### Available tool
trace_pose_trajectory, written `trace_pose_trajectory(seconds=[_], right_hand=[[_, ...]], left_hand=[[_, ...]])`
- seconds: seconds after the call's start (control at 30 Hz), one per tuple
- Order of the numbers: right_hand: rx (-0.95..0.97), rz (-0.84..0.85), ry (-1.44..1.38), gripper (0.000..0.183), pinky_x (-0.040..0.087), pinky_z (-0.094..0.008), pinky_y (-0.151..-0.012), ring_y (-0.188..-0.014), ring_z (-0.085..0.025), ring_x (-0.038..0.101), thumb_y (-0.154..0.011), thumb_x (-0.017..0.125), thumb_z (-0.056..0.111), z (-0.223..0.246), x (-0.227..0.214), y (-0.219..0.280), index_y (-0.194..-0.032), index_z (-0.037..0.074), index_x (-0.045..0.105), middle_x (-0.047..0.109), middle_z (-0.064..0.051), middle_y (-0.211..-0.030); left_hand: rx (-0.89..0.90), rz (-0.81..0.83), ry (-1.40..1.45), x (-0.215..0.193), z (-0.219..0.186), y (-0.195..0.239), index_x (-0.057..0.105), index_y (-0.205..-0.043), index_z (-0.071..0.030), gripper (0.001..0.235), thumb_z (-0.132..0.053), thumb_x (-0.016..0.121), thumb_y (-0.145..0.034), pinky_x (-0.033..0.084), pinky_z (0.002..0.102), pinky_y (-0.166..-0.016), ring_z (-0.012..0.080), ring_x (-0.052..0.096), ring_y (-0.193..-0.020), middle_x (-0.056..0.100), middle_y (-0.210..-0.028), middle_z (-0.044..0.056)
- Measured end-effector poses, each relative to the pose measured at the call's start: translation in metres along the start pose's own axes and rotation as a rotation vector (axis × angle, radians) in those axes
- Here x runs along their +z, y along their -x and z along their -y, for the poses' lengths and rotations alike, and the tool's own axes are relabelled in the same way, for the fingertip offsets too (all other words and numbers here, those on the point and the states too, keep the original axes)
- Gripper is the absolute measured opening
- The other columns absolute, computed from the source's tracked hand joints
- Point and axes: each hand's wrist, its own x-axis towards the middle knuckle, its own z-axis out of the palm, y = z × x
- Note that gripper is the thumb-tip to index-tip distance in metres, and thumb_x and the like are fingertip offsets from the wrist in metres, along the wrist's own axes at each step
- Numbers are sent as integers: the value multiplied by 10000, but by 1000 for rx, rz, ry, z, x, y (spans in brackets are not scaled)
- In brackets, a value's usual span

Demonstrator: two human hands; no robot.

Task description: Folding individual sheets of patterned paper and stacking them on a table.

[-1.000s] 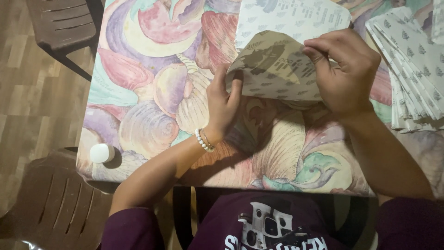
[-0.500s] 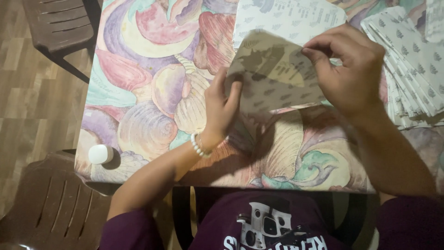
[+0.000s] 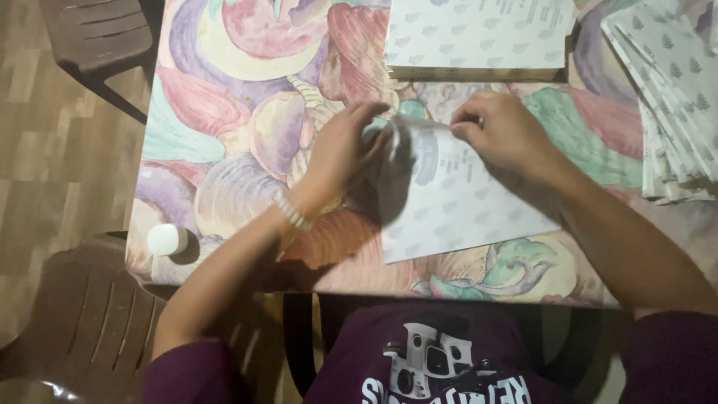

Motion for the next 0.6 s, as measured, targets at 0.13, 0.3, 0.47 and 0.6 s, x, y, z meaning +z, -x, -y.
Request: trace_pose_trajectory(seconds=[0.13, 0.3, 0.47, 0.6], right_hand=[[-56, -57, 124, 103, 557, -489, -809, -928, -409, 699, -906, 752, 80, -36, 31, -8, -992, 27, 767, 717, -181, -988], [-56, -48, 174, 88, 568, -412, -810, -926, -320, 715, -915, 762, 152, -59, 42, -12, -989, 105, 774, 728, -95, -963], [-46, -38, 177, 88, 571, -416, -799, -926, -313, 718, -920, 754, 153, -60, 43, -12, -989, 101, 770, 728, -90, -959], [-35, -7, 217, 97, 570, -419, -788, -906, -310, 717, -942, 725, 137, -49, 37, -10, -1006, 74, 762, 721, -103, -942]], left_hand=[[254, 138, -197, 22, 13, -47, 688, -1174, -201, 247, -236, 692, -929, 596, 482, -768, 330, 744, -896, 737, -961, 48], [390, 205, -352, 16, 2, -63, 763, -856, -169, 60, -140, 758, -804, 609, 458, -650, 316, 747, -764, 721, -823, 54], [424, 232, -350, 5, -13, -61, 768, -791, -178, 24, -157, 757, -795, 605, 466, -621, 318, 738, -730, 709, -794, 57], [496, 221, -422, 2, -11, -62, 774, -779, -199, 68, -134, 768, -800, 608, 400, -618, 282, 732, -721, 692, -795, 33]])
